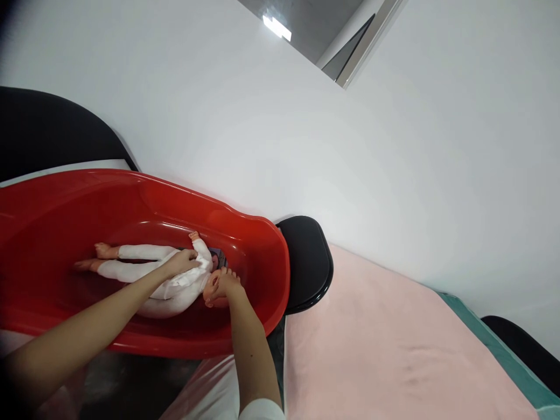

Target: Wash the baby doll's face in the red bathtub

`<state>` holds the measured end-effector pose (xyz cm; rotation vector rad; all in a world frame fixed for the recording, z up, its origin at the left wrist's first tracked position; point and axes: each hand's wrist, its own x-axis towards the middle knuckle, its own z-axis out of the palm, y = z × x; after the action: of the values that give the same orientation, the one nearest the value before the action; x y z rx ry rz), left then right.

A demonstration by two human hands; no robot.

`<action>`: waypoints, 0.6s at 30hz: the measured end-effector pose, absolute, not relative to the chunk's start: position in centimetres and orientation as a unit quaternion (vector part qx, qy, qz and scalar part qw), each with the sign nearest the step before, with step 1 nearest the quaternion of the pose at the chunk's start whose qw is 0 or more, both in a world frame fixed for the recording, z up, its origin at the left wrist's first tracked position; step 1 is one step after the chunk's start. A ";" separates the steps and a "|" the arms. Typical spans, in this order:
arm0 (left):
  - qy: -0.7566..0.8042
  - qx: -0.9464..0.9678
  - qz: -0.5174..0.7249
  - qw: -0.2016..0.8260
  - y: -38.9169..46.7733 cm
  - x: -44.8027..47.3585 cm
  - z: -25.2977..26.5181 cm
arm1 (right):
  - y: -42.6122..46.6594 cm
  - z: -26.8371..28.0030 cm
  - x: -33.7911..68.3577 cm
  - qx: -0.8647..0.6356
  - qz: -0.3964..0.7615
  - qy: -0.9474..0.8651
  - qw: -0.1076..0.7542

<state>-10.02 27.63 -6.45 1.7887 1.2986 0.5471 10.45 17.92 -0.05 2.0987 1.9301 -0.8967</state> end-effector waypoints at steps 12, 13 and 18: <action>0.479 0.714 0.271 0.433 25.6 -7.6 -8.0 | 18.4 -0.9 10.7 0.695 -0.300 0.650 0.072; 0.473 0.717 0.267 0.437 25.6 -7.6 -8.0 | 18.4 -1.0 10.7 0.694 -0.301 0.650 0.069; 0.458 0.725 0.234 0.459 26.1 -8.0 -7.7 | 18.4 -1.3 10.9 0.695 -0.291 0.652 0.077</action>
<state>-8.01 26.14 -7.75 1.7847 1.1274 0.5761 10.94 18.43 -1.27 2.0829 1.9543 -0.8729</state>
